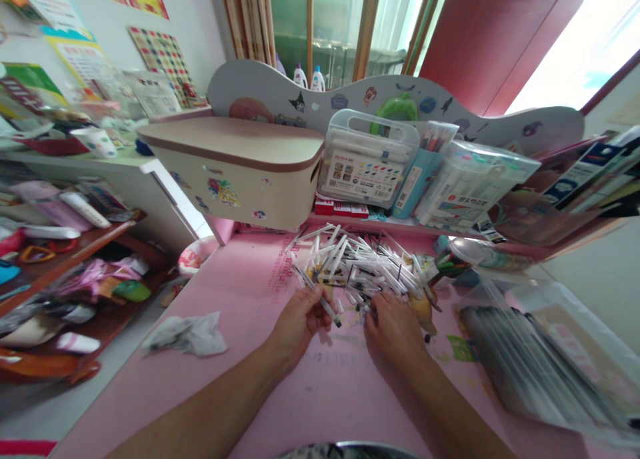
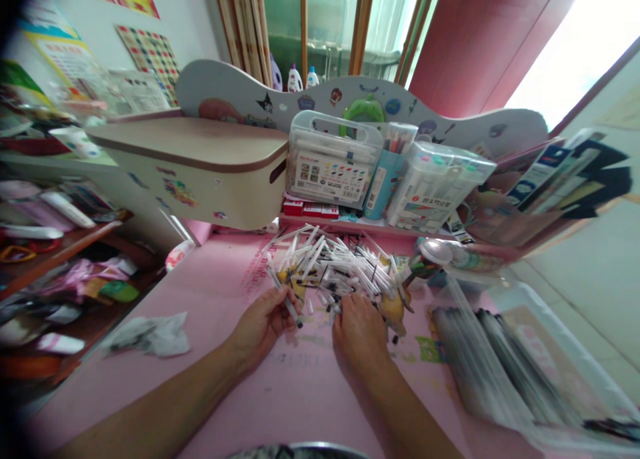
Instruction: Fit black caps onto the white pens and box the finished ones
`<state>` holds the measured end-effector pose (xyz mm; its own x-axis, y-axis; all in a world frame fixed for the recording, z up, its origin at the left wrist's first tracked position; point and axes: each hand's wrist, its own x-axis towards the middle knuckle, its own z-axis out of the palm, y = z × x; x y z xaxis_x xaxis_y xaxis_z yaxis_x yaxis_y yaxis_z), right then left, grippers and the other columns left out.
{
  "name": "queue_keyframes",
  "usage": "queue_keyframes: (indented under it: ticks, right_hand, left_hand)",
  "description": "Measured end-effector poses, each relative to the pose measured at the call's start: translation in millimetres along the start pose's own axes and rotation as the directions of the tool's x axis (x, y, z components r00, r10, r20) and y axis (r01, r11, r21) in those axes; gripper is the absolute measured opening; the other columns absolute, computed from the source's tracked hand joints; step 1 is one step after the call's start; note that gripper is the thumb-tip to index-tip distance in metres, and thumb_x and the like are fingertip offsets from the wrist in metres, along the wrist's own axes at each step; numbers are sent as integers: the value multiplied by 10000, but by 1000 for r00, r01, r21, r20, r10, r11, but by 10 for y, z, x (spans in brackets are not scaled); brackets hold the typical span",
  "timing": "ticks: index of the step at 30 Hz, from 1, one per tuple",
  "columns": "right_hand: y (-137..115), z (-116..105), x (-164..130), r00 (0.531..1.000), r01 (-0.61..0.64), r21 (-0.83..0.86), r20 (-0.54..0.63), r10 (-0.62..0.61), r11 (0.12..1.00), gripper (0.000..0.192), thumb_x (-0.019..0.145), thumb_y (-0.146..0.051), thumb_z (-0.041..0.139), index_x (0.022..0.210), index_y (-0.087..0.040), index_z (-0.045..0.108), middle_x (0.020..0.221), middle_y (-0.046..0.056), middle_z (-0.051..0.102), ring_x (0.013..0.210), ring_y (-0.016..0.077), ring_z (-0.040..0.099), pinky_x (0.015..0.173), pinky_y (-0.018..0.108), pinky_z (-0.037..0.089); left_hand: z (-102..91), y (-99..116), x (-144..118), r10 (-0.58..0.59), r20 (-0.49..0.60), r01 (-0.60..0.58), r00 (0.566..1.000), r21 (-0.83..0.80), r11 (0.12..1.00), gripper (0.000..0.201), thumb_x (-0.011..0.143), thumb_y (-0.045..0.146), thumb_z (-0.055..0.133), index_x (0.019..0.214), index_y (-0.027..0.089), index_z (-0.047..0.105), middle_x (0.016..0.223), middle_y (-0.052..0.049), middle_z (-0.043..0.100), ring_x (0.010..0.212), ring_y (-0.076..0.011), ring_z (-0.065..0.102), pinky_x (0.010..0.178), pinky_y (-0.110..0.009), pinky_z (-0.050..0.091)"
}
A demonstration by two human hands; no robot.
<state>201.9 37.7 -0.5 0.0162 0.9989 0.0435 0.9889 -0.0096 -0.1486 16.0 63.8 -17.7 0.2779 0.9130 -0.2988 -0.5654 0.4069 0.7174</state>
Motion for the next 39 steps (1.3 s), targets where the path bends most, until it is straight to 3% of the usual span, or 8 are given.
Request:
queue_keyframes:
  ticks: [3,6,11,15,21,24,33,39]
  right_hand:
    - [55,5,29,997,-73,112,-1,73,991,73,816,-207,547,779,-191,607,773,61,642,739,214,590,655,314,358]
    - [123,50,66,995,-92,465,3,102,881,38,766,-225,579,778,-191,590,638,-4,567,593,160,524,581,283,343]
    - [116,144,46,993,-117,956,107,54,267,272,788,-300,625,1041,-200,620,662,-37,556,561,125,511,518,241,383]
    - [64,109,9,979,-201,979,199,33,39,275,768,-368,690,975,-204,615,666,-26,584,570,123,523,518,241,426]
    - [28,-64,14,984,-162,984,155,92,74,293,756,-425,699,910,-186,629,576,-49,517,503,100,460,473,217,385]
    - [32,-88,25,984,-102,992,91,150,67,294,758,-433,694,914,-198,611,580,-53,520,495,99,469,476,217,389]
    - [30,-125,-19,986,-22,984,-9,169,178,264,835,-452,613,935,-208,604,544,-52,502,451,106,439,438,222,361]
    - [59,-129,-45,994,69,928,-96,54,367,179,831,-361,610,876,-197,665,680,3,576,598,131,507,536,238,418]
  left_hand:
    - [-24,-8,9,-24,4,24,1000,-6,1000,321,740,416,793,759,134,640,672,-39,718,519,-105,624,516,-202,531]
    - [-27,-5,11,-49,12,49,999,-13,999,289,720,354,825,791,126,662,714,-55,740,594,-128,681,565,-204,558]
    - [1,22,-8,-81,16,81,997,-6,997,294,715,310,835,875,117,681,842,-95,768,725,-171,728,647,-235,585]
    - [8,22,-18,-63,58,60,996,61,996,296,764,382,782,833,126,649,840,-94,748,705,-165,706,650,-252,571]
    - [38,-72,-120,-158,184,109,970,251,962,309,852,478,640,806,190,538,539,70,474,384,-66,378,376,-177,291]
    - [59,-120,-187,-178,245,80,953,362,929,300,925,494,531,950,196,564,563,79,431,413,-64,276,397,-186,170]
    - [113,-91,-217,-152,274,-46,950,602,797,328,947,448,480,1003,170,645,520,59,455,481,-109,366,493,-229,258]
    - [101,-81,-223,-190,272,-33,943,646,763,358,944,451,480,1014,158,673,502,68,405,469,-110,350,477,-225,270]
